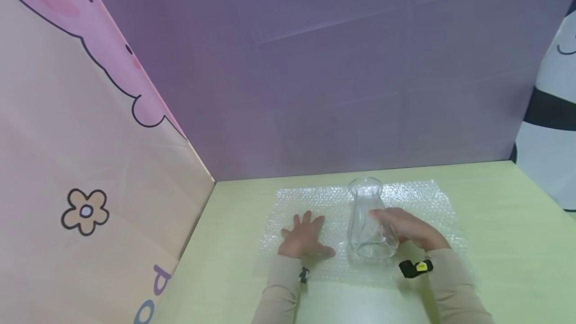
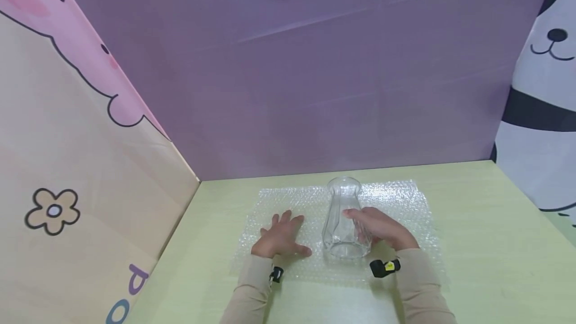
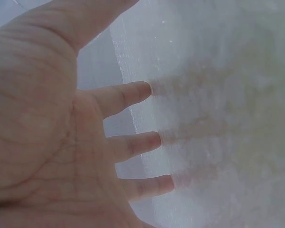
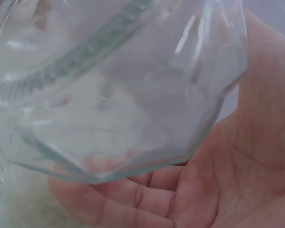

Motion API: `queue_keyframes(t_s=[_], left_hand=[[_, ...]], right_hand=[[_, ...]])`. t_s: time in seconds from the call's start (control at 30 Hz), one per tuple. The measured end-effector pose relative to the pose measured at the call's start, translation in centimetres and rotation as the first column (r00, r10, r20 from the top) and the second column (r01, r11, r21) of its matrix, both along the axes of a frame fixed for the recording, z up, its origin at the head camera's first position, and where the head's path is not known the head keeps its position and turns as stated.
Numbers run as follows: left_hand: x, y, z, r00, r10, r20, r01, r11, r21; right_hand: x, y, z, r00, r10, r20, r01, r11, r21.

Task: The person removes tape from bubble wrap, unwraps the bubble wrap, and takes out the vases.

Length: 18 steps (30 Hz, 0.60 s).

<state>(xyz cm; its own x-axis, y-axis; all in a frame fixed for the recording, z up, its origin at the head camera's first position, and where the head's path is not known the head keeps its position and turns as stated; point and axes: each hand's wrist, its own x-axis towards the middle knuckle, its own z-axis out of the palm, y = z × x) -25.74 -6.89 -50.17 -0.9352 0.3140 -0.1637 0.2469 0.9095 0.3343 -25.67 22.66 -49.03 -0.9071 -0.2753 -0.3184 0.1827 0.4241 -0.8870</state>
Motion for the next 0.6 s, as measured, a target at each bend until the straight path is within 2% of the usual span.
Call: queue_keyframes(t_s=[0.6], left_hand=[[0.46,0.16,0.51,1.000,0.013,0.019,-0.013,1.000,-0.005]], right_hand=[[0.17,0.84,0.64,0.999,-0.011,-0.046,0.011,1.000,0.001]])
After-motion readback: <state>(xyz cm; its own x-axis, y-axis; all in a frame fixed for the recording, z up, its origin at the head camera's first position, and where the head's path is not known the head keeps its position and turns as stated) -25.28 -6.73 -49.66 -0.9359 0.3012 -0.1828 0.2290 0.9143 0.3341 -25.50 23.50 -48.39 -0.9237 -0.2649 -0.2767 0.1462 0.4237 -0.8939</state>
